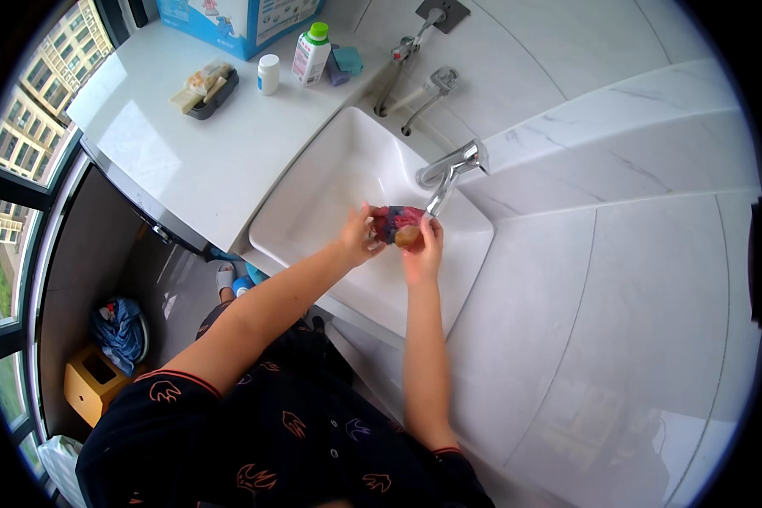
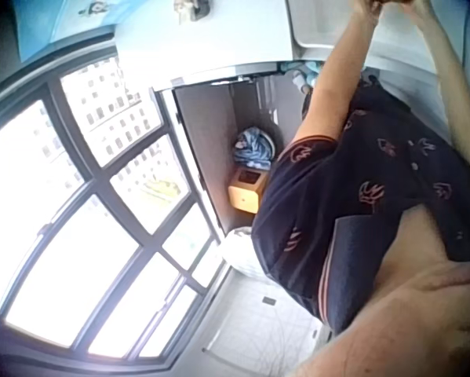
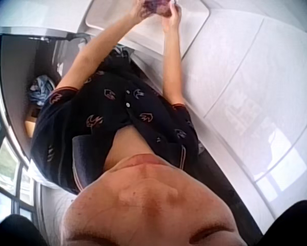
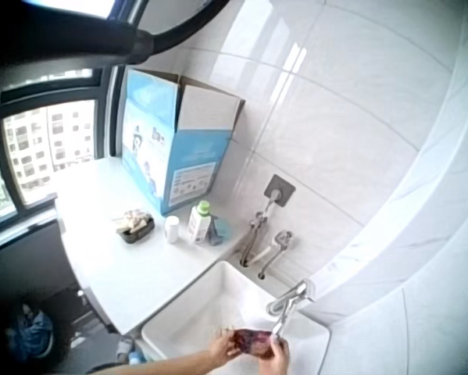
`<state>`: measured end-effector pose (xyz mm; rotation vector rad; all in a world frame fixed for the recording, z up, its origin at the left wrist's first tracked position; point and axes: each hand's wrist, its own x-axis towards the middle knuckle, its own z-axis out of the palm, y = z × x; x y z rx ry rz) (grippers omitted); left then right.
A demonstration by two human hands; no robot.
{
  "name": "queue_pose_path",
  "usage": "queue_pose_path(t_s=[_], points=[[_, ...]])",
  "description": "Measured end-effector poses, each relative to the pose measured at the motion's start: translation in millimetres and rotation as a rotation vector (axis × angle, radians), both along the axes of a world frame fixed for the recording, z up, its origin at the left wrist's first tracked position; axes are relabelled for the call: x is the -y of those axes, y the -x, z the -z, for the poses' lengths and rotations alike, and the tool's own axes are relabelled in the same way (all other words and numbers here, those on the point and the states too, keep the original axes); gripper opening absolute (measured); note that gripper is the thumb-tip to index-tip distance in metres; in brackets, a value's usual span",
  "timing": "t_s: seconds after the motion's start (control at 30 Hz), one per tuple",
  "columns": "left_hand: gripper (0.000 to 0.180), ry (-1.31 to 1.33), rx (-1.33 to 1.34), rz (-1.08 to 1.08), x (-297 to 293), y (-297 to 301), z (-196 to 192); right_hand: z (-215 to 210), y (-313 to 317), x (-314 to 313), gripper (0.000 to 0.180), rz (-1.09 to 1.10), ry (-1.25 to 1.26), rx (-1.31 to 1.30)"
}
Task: The person wets a cloth at a sink, then climbs onto a table to clean the interior glass and frame of a large window. They wipe the glass surface and the frame tracks thoroughly before stepping down.
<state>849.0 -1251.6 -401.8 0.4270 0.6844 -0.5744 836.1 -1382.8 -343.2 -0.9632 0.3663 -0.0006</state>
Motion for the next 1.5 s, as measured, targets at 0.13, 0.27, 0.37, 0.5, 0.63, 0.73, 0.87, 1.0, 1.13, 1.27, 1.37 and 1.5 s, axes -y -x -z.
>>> queue_pose_path(t_s=[0.13,0.27,0.37,0.5,0.63,0.73,0.87,1.0,1.13,1.27,1.37,1.5], points=[[0.053,0.370,0.145,-0.055,17.7,-1.1,10.4,-5.9,22.1,-36.6,0.032,-0.042,0.955,0.282],[0.035,0.277,0.348,0.118,38.8,-3.8,29.9,-1.8,19.6,-54.1,0.022,0.015,1.350,0.143],[0.023,-0.357,0.257,0.291,44.6,3.6,-5.9,34.0,-9.3,2.4,0.031,0.113,1.244,-0.148],[0.023,-0.607,0.624,0.430,36.8,-9.2,16.9,11.6,15.4,-37.3,0.027,0.177,1.322,0.133],[0.029,-0.581,0.890,0.411,34.2,-20.6,104.2,24.7,2.4,-37.1,0.020,0.125,1.358,0.209],[0.031,-0.470,0.373,0.496,22.7,2.1,-25.9,48.0,-5.2,20.9,0.014,0.133,1.294,-0.015],[0.024,-0.093,0.449,0.316,1.4,-14.7,-29.0,52.7,1.4,27.9,0.035,-0.219,0.817,0.065],[0.032,-0.008,0.497,0.268,-6.4,-29.7,-51.5,42.7,10.2,21.2,0.041,-0.478,0.249,-0.133],[0.038,-0.272,0.551,0.244,-15.7,-43.1,-52.6,47.8,12.9,23.0,0.039,-0.432,0.451,-0.130],[0.047,-0.626,0.705,0.344,-24.5,-42.8,11.0,29.2,6.9,24.4,0.028,-0.158,0.070,0.030],[0.090,-0.454,0.238,0.487,-20.8,-16.4,-25.8,-8.3,11.4,5.6,0.026,-0.102,-0.109,0.066],[0.057,-0.064,-0.002,0.264,-1.9,-6.7,-30.9,-19.3,21.2,-18.4,0.023,-0.201,0.000,0.097]])
